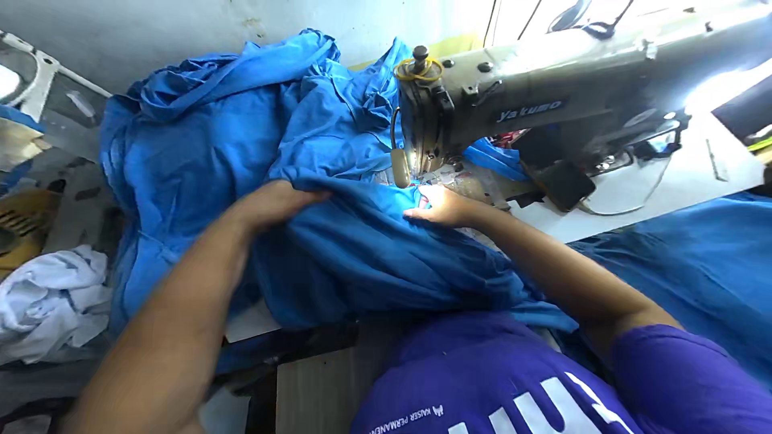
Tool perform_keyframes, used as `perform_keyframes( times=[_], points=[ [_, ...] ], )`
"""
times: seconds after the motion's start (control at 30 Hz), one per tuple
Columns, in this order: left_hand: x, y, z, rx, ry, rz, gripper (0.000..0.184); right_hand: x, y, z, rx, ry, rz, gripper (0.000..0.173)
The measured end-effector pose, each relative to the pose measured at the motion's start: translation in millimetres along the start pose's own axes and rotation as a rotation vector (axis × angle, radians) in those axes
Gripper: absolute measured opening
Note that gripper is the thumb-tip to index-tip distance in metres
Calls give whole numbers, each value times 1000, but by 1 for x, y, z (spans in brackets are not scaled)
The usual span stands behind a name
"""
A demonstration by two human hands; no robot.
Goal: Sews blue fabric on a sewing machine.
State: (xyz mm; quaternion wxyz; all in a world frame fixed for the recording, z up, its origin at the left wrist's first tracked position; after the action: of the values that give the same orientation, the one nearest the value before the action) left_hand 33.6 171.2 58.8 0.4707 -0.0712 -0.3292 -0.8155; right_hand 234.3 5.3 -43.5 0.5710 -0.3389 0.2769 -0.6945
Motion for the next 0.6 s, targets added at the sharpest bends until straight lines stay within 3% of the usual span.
perform_keyframes(
  times=[0.1,0.17,0.2,0.27,0.3,0.37,0.5,0.53,0.6],
  points=[
    [-51,47,52,-533,35,-104,47,16,2,-8,-139,142,29,37],
    [-78,84,75,-737,186,-128,49,25,-5,-13,-283,132,29,56],
    [-85,103,78,-772,296,-110,48,23,-7,-19,-388,118,39,64],
    [-96,135,68,-775,504,-159,34,8,-9,-39,-613,237,93,65],
    [-102,143,58,-748,562,-237,25,-2,-12,-49,-660,312,105,64],
    [-119,144,36,-684,614,-427,23,-22,-20,-64,-688,419,107,65],
    [-108,128,-16,-561,536,-664,63,-51,-34,-67,-633,554,39,62],
    [-94,122,-30,-587,479,-732,62,-57,-36,-66,-617,577,8,63],
    [-71,103,-59,-578,297,-873,41,-65,-44,-68,-618,655,-14,57]
  ],
)
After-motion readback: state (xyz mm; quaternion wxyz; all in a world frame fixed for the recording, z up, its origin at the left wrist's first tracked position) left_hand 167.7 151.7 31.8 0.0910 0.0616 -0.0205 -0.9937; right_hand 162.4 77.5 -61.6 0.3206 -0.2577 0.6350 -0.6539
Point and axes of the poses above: each hand's wrist, its own x-axis away from the middle knuckle, its own z-axis out of the back of the hand, y = z × x, the point moved 4 cm from there along -x, towards the middle knuckle, and after that the axes turned 3 degrees about z, right-handed, at the moved point
